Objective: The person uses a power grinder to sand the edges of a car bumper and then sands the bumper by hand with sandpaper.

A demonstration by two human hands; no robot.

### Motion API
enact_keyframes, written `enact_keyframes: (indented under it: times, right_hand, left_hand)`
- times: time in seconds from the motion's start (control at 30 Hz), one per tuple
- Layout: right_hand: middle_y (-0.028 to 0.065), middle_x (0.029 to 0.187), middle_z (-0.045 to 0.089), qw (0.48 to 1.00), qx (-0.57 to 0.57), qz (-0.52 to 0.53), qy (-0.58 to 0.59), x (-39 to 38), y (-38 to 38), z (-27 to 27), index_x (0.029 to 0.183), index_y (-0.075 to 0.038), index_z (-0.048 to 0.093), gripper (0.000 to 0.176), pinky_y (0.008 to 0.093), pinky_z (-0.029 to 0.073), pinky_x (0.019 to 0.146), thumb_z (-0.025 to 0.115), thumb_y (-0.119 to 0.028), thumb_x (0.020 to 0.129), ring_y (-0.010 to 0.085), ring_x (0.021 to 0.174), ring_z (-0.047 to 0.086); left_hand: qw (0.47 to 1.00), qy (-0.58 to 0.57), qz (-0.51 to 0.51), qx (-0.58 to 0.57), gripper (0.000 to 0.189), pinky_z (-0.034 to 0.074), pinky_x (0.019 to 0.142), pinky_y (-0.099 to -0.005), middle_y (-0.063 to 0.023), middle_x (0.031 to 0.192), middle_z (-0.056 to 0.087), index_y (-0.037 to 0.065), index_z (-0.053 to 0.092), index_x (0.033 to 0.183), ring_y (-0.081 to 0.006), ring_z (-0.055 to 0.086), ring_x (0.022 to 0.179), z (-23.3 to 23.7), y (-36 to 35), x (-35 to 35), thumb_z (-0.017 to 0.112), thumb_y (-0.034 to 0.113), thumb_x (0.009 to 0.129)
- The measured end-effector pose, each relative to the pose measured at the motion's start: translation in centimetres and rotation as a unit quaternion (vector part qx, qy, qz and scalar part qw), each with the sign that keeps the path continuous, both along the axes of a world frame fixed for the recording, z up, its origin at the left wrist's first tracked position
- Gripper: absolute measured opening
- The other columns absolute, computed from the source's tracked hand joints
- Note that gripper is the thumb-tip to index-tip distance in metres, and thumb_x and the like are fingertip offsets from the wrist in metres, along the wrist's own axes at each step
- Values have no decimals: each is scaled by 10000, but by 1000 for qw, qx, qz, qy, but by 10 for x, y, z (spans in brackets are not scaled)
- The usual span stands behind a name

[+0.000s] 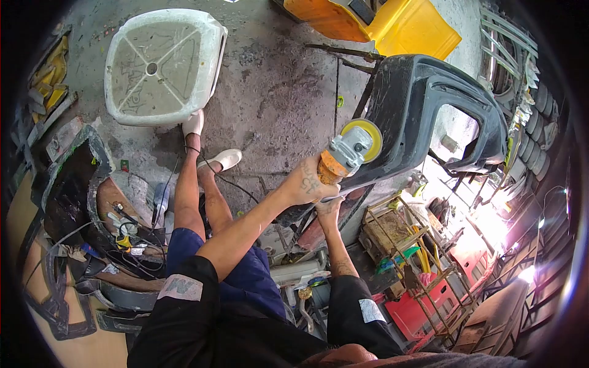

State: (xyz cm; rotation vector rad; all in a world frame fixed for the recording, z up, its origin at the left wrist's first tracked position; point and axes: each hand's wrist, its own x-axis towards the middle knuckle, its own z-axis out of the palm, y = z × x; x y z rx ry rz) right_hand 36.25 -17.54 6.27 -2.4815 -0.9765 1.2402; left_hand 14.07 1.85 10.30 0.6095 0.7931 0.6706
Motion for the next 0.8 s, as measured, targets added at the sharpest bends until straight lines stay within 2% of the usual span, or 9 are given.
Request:
enact_keyframes:
  times: [0.17,0.23,0.3,0.4,0.47,0.6,0.67,0.8]
  right_hand:
    - [322,1607,205,999,1,25,-34,2,-1,-4,1597,119,67,1454,460,165,1288,993,-497,661,398,1507,240]
    - [317,1604,206,1000,5,-1,-16,3,-5,-5,1597,119,66,1442,450,177,1285,994,-476,667,393,1498,258]
    - [312,1601,207,1000,9,-28,3,0,-5,-3,1596,119,65,1431,441,189,1282,995,-455,672,388,1489,277]
    - [315,1601,207,997,5,32,-64,-4,3,1,1590,123,105,1378,444,180,1283,991,-415,683,386,1485,280]
    - [313,1594,219,999,23,-35,2,-2,-2,-4,1585,128,137,1342,439,183,1280,988,-394,688,383,1479,280]
    - [311,1590,227,999,29,-36,24,1,-1,-4,1575,129,169,1329,452,190,1273,992,-406,679,386,1470,278]
    - [311,1590,226,1000,4,6,-14,6,-7,-10,1571,125,164,1350,473,196,1266,997,-426,664,390,1466,277]
    - [313,1597,217,1000,6,-24,-7,6,-11,-9,1569,124,153,1366,495,193,1262,998,-443,657,396,1461,282]
  left_hand:
    - [999,-9,-31,-30,471,560,856,-367,-124,946,734,-31,649,1112,-211,691,883,0,3,-3,778,175,709]
    - [1000,4,-19,3,494,542,837,-315,-42,956,699,-33,665,1167,-132,640,872,0,0,-2,808,141,728]
    - [1000,-1,-12,-1,499,542,840,-317,-41,960,699,-32,662,1172,-133,640,874,-2,-2,-1,808,141,728]
    - [1000,-1,-10,-6,502,543,847,-321,-43,962,700,-29,661,1176,-133,641,875,-5,-2,-1,808,140,726]
    - [1000,4,-18,-9,501,543,849,-322,-44,960,700,-27,661,1174,-133,641,875,-6,-2,-2,807,139,724]
    - [1000,11,-22,2,502,544,847,-325,-48,960,702,-29,663,1175,-137,645,878,-5,-2,-2,807,141,725]
    - [1000,17,-22,8,502,545,847,-326,-51,962,704,-31,665,1174,-140,647,881,-5,-2,-2,807,142,726]
    - [1000,11,-20,4,508,549,855,-331,-69,978,718,-36,667,1173,-152,660,890,-2,-2,-1,807,153,723]
